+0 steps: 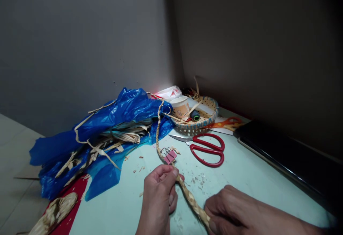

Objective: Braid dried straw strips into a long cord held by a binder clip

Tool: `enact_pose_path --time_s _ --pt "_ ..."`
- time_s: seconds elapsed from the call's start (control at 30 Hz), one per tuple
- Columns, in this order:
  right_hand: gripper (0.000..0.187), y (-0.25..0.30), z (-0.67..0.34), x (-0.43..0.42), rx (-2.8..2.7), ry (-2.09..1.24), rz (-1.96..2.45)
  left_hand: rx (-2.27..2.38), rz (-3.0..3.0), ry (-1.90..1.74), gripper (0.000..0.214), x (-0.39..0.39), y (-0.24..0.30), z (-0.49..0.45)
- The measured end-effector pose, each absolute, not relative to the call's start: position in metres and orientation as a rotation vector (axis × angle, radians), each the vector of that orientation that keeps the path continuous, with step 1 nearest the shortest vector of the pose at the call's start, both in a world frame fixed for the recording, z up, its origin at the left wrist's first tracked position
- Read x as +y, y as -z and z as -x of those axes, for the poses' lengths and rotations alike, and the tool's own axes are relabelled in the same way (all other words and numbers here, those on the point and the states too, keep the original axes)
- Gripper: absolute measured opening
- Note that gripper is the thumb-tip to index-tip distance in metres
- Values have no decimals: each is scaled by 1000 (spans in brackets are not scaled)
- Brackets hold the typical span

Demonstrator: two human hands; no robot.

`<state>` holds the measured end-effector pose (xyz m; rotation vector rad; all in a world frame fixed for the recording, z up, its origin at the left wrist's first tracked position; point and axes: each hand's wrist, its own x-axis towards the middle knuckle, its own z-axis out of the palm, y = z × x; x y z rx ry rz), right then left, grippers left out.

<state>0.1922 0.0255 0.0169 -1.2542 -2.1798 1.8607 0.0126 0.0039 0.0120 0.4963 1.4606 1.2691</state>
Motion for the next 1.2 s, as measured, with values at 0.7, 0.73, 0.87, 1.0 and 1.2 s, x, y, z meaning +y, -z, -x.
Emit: enact_pose_path --time_s 0.7,0.73,0.87,1.0,1.2 --pt "30 -24 -190 31 -2386 -1758 1086 1464 -609 -1179 22 1 -15 -11" --pt "30 -24 -190 31 -2389 -1753 1084 1460 -617 -1160 22 1 -15 -11" --pt "26 -23 -191 30 -2389 -1756 1098 1441 -662 -1086 24 -3 -13 -7" --pt "24 -24 -192 29 -2340 -1758 1120 1425 -656 -1054 24 -3 -14 -5" --pt "27 -23 -194 26 -2291 -1789 1118 1435 -634 -1072 21 -2 -17 -7"
